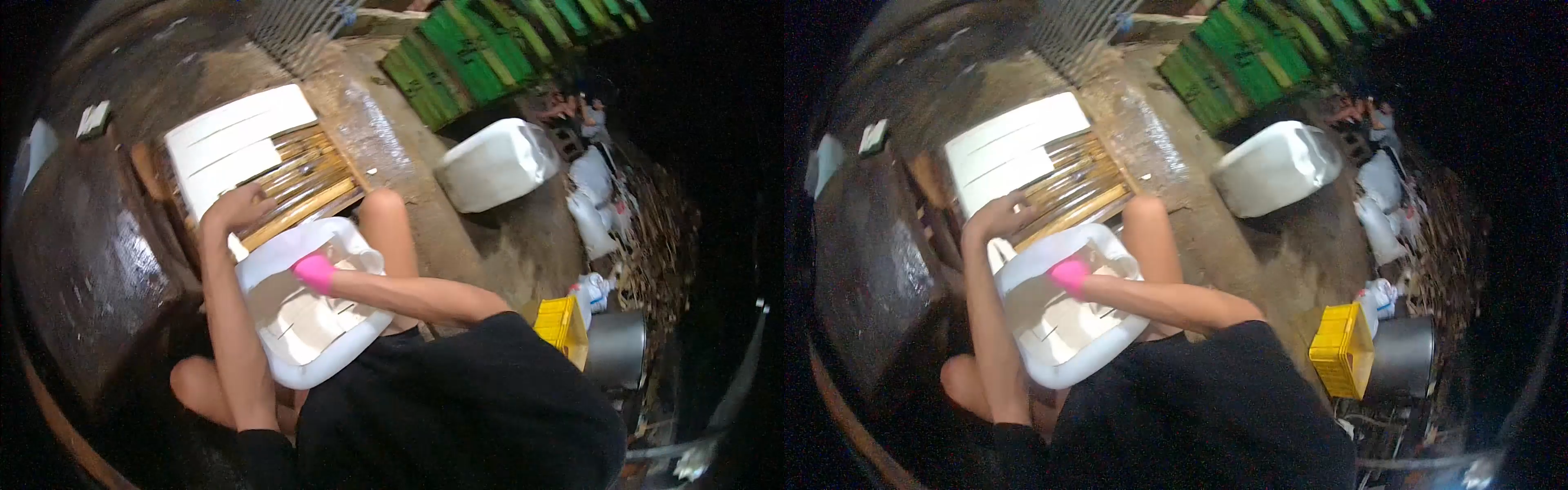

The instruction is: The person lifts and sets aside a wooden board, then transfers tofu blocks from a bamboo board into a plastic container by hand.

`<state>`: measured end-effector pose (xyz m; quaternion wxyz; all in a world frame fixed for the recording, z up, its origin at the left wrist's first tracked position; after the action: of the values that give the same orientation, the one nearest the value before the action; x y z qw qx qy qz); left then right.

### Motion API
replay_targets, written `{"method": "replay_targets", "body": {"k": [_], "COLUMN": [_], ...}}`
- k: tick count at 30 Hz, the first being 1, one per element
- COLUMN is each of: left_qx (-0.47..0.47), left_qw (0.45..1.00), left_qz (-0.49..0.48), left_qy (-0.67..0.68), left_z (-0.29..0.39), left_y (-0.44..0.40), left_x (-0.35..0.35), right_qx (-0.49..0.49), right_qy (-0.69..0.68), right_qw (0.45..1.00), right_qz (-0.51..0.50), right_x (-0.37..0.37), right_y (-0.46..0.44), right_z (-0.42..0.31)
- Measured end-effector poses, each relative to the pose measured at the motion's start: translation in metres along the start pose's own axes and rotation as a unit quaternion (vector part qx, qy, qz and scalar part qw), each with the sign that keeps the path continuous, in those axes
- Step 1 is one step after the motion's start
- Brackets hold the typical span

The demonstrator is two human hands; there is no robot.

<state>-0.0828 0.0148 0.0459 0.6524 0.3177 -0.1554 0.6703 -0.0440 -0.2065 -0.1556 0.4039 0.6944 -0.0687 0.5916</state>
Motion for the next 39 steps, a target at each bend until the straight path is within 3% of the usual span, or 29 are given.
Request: {"method": "replay_targets", "body": {"k": [1,2,3,6,8,9,10,11,12,13,14,15,16,17,19,20,21,22,23,25,27,28,30,32,33,35,36,38,39], "left_qx": [0.005,0.005,0.023,0.045,0.077,0.111,0.143,0.173,0.195,0.173,0.15,0.149,0.145,0.139,0.165,0.181,0.22,0.204,0.224,0.271,0.23,0.284,0.293,0.266,0.323,0.27,0.243,0.245,0.249], "left_qw": [1.0,1.0,1.0,0.997,0.995,0.991,0.986,0.977,0.967,0.976,0.983,0.985,0.984,0.983,0.977,0.967,0.965,0.972,0.965,0.953,0.965,0.954,0.953,0.961,0.944,0.962,0.969,0.968,0.967], "left_qz": [-0.004,-0.007,-0.018,-0.015,-0.034,-0.042,-0.054,-0.069,-0.082,-0.052,-0.017,0.016,0.051,0.08,-0.029,-0.082,-0.083,-0.067,-0.043,-0.057,-0.046,-0.074,-0.06,-0.047,-0.071,-0.047,-0.035,-0.047,-0.05], "left_qy": [-0.011,-0.013,-0.007,-0.057,-0.044,-0.054,-0.065,-0.104,-0.139,-0.12,-0.1,-0.09,-0.087,-0.084,-0.132,-0.157,-0.119,-0.099,-0.132,-0.126,-0.118,-0.068,-0.047,-0.062,-0.002,-0.023,-0.033,-0.018,-0.019], "left_z": [-0.002,0.001,0.006,0.004,-0.006,-0.005,0.0,0.006,0.008,-0.002,-0.012,-0.012,-0.009,-0.006,-0.023,-0.029,-0.028,-0.029,-0.035,-0.03,-0.034,-0.023,-0.021,-0.024,-0.013,-0.026,-0.031,-0.035,-0.035], "left_y": [0.004,0.006,0.009,0.003,0.0,0.005,0.012,0.013,0.01,-0.001,-0.01,-0.01,-0.011,-0.013,-0.015,-0.014,-0.011,-0.01,-0.01,-0.008,-0.01,-0.009,-0.008,-0.009,-0.009,-0.007,-0.005,0.001,0.002], "left_x": [0.002,0.003,0.006,0.005,-0.001,0.001,0.007,0.015,0.023,0.028,0.027,0.024,0.023,0.022,0.007,0.003,0.005,0.01,0.012,0.019,0.017,0.02,0.022,0.023,0.026,0.019,0.017,0.017,0.017], "right_qx": [0.004,0.009,0.04,0.111,0.234,0.156,0.062,0.181,0.277,0.363,0.412,0.507,0.26,0.23,0.174,0.082,-0.017,0.001,-0.027,-0.104,-0.157,-0.171,-0.131,-0.092,-0.133,-0.188,-0.233,-0.227,-0.231], "right_qy": [0.016,-0.217,-0.085,-0.286,0.028,-0.156,-0.333,-0.382,-0.377,-0.367,-0.43,-0.384,-0.57,-0.616,-0.659,-0.704,-0.676,-0.579,-0.572,-0.37,-0.259,-0.24,-0.199,-0.415,-0.539,-0.738,-0.703,-0.404,-0.302], "right_qw": [0.999,0.967,0.989,0.947,0.972,0.975,0.94,0.905,0.869,0.81,0.707,0.704,0.699,0.704,0.716,0.695,0.733,0.814,0.816,0.919,0.941,0.943,0.939,0.863,0.819,0.639,0.65,0.836,0.88], "right_qz": [0.035,0.135,0.114,0.095,0.019,0.003,-0.024,-0.041,-0.162,-0.279,-0.381,-0.316,-0.345,-0.269,-0.148,-0.121,-0.072,-0.054,-0.075,0.086,0.149,0.157,0.247,0.273,0.148,0.107,0.171,0.293,0.285], "right_x": [-0.011,0.105,0.125,0.11,0.126,0.15,0.174,0.197,0.217,0.237,0.265,0.303,0.298,0.303,0.267,0.238,0.214,0.168,0.187,0.143,0.141,0.143,0.129,0.131,0.166,0.156,0.161,0.172,0.152], "right_y": [0.001,0.066,0.08,0.085,0.089,0.106,0.128,0.151,0.154,0.15,0.139,0.121,0.082,0.041,-0.084,-0.145,-0.188,-0.254,-0.221,-0.299,-0.305,-0.301,-0.307,-0.3,-0.267,-0.295,-0.289,-0.277,-0.279], "right_z": [0.012,-0.024,-0.032,-0.049,-0.057,-0.054,-0.047,-0.043,-0.035,-0.023,-0.009,0.002,0.024,0.038,0.085,0.11,0.125,0.15,0.13,0.122,0.084,0.062,0.023,0.014,0.019,0.027,0.034,0.057,0.051]}}
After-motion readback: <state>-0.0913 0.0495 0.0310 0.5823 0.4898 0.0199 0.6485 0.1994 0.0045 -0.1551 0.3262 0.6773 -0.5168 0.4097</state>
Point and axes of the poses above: each hand's wrist, its own y-axis away from the middle knuckle, its own x-axis out of the back of the hand, z = x × y, the point moved 4 cm from there along -y, towards the middle knuckle, and after that the axes turned 2 degrees about -x, right-handed, at the moved point
